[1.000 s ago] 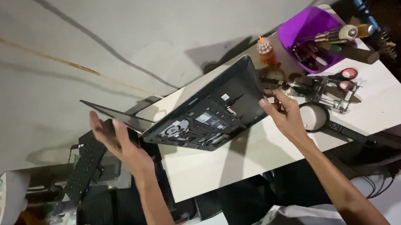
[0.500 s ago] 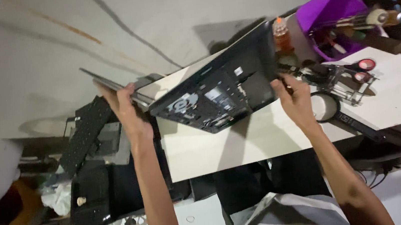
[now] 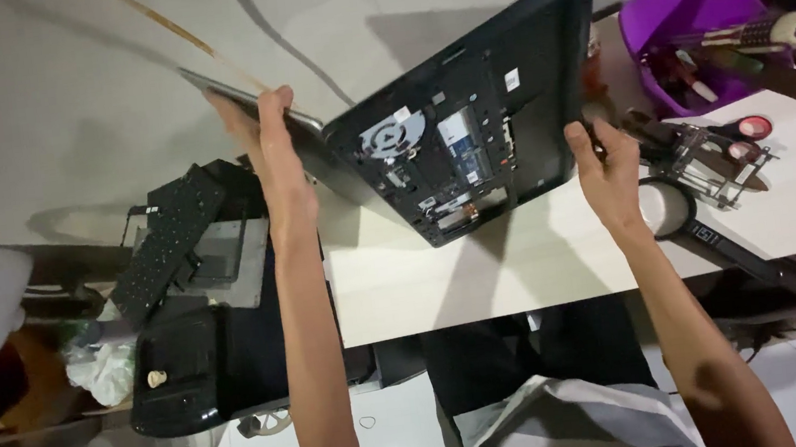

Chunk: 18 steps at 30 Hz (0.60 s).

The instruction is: The person is disassembling a laptop to replace the palm rest, involving unscrewing internal components and prying the top cover.

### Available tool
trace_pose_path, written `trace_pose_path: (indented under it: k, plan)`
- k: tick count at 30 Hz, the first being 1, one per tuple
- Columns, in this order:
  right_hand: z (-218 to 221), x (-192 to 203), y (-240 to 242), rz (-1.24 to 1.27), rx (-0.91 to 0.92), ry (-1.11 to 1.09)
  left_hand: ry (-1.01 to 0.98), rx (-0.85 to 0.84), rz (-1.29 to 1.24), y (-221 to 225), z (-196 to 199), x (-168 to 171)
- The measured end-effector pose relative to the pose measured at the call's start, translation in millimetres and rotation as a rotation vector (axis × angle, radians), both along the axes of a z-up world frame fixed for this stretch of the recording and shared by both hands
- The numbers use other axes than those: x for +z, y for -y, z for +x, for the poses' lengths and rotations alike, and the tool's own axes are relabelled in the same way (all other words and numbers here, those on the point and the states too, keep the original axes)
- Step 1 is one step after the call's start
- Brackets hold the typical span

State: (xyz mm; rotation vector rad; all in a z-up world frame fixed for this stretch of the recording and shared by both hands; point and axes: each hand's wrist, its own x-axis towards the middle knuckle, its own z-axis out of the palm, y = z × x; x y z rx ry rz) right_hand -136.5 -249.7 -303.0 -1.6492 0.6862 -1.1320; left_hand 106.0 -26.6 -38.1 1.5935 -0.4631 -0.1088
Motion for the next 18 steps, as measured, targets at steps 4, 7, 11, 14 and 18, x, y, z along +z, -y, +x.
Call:
trace_pose_path:
  k: [4, 7, 11, 14, 18]
  plan:
    - [3, 70, -25, -0.016, 0.039, -0.032, -0.059, -0.018, 0.002, 7, -3, 20]
    - [5, 96, -35, -0.038, 0.057, -0.087, -0.077, -0.045, 0.018, 10, -2, 27]
    - [8, 101, -37, 0.036, 0.101, -0.046, -0.046, -0.020, 0.079, 19, 12, 13]
    - [11, 102, -37, 0.087, 0.165, 0.023, -0.002, -0.028, 0.011, 26, 28, -5]
    - [12, 95, -34, 0.129, 0.142, -0.013, 0.025, -0.057, -0.050, 30, 36, -11]
